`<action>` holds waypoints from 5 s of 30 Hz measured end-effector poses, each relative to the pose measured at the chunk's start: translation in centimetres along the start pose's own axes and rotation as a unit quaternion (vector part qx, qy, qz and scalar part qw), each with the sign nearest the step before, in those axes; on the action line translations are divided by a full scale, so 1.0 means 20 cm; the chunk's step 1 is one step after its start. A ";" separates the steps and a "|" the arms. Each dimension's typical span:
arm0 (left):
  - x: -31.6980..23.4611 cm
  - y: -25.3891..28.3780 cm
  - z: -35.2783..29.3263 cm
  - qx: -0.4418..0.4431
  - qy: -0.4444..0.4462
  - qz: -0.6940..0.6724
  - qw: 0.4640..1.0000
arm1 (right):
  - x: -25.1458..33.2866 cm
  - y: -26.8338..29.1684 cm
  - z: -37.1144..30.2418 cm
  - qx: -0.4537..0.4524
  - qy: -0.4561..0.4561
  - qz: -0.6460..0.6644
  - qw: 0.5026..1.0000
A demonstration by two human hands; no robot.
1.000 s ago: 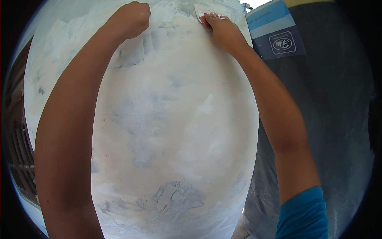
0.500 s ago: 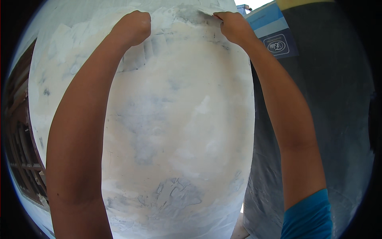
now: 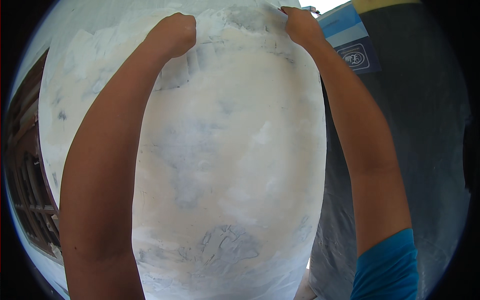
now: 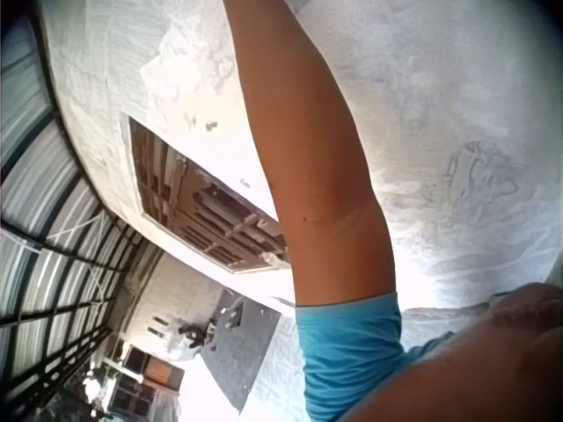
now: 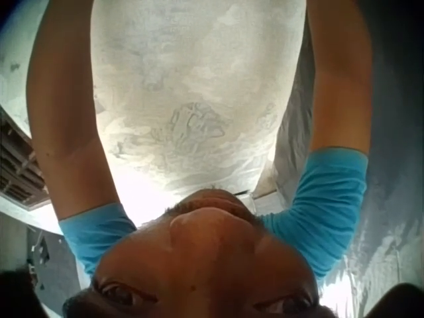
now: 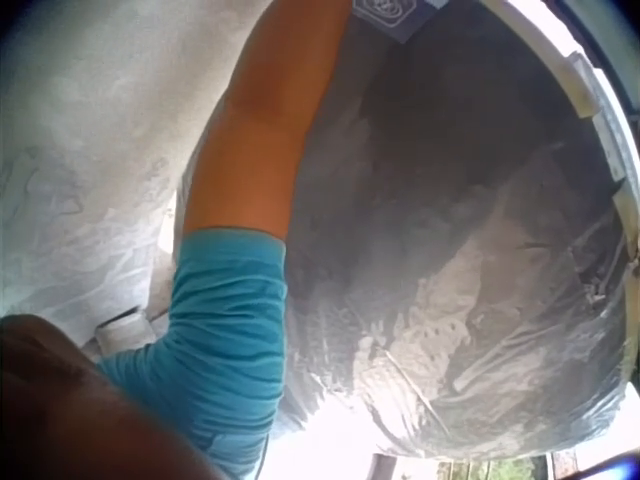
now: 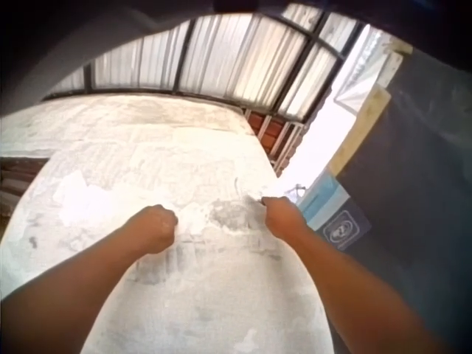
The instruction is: Applying wall putty to smooth a damaged section of a wall near a window frame using a plastic scraper.
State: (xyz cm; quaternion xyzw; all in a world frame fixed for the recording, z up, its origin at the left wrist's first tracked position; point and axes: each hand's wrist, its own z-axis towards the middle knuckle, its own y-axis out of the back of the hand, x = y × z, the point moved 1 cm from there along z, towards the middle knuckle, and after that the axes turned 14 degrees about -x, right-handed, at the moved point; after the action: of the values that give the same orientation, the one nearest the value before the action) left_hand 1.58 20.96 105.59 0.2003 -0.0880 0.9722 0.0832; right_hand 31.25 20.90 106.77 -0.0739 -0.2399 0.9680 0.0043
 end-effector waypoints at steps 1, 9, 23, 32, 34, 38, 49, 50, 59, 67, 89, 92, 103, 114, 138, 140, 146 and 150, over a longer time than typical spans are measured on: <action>-0.03 0.01 0.00 0.028 0.010 0.010 0.999 | -0.01 -0.01 -0.05 0.038 -0.013 0.014 0.999; 0.10 0.00 -0.04 -0.007 -0.005 0.008 1.000 | 0.21 0.25 -0.27 0.093 -0.006 0.082 0.992; 0.09 -0.01 -0.04 -0.029 -0.013 0.013 0.999 | 0.32 0.26 -0.27 0.097 0.032 0.093 0.990; 0.31 0.14 -0.01 0.028 0.040 -0.061 0.997 | 0.49 0.19 0.20 0.074 0.027 0.123 0.989; 0.36 0.10 -0.04 0.013 0.019 -0.051 0.998 | 0.53 0.14 0.22 0.032 0.057 0.121 0.991; 0.27 0.20 -0.07 0.032 0.058 -0.008 0.998 | 0.76 0.18 0.05 0.186 0.004 0.082 0.979; 0.25 0.21 -0.07 0.085 0.039 0.034 0.995 | 0.70 0.18 0.25 0.071 0.109 0.009 0.991; 0.22 0.24 -0.07 0.108 0.025 0.044 0.993 | 0.73 0.09 0.21 0.099 0.051 0.032 0.993; 0.35 0.17 -0.12 -0.034 -0.124 -0.081 0.988 | 0.55 0.18 0.35 0.071 -0.004 0.052 0.996; 0.44 0.11 -0.13 0.054 0.023 0.012 0.998 | 0.93 0.24 -0.11 0.159 0.080 0.097 0.979; 0.32 0.11 -0.07 0.037 -0.004 -0.023 0.999 | 0.65 -0.05 0.35 0.048 0.130 0.111 0.984; 0.42 0.10 -0.13 0.060 0.022 -0.032 0.997 | 0.95 0.00 0.03 0.098 0.097 0.045 0.989; 0.41 0.09 -0.13 0.035 0.012 -0.079 0.996 | 0.86 -0.04 0.16 0.125 0.060 0.052 0.989; 0.00 0.36 -0.73 -0.087 0.001 -0.312 0.946 | 0.79 0.89 -0.61 0.097 -0.181 0.248 0.947; -1.46 1.92 -3.68 0.576 0.524 -0.278 0.562 | 0.87 3.44 -3.07 0.426 -0.804 0.112 0.399; -1.57 1.97 -3.85 0.555 0.562 -0.273 0.549 | 0.81 3.51 -3.04 0.412 -0.831 0.101 0.359; -1.86 2.06 -3.88 0.542 0.657 -0.283 0.441 | 0.65 3.62 -3.16 0.420 -0.852 0.023 0.311; -1.90 2.05 -3.95 0.534 0.689 -0.268 0.411 | 0.71 3.51 -3.14 0.432 -0.849 0.003 0.303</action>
State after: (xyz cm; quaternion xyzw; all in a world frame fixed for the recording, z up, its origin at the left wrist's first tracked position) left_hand -1.60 -7.43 13.09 -0.5195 0.5939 0.5618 0.2486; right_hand 28.17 -11.52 17.27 0.8011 0.3421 0.4597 -0.1731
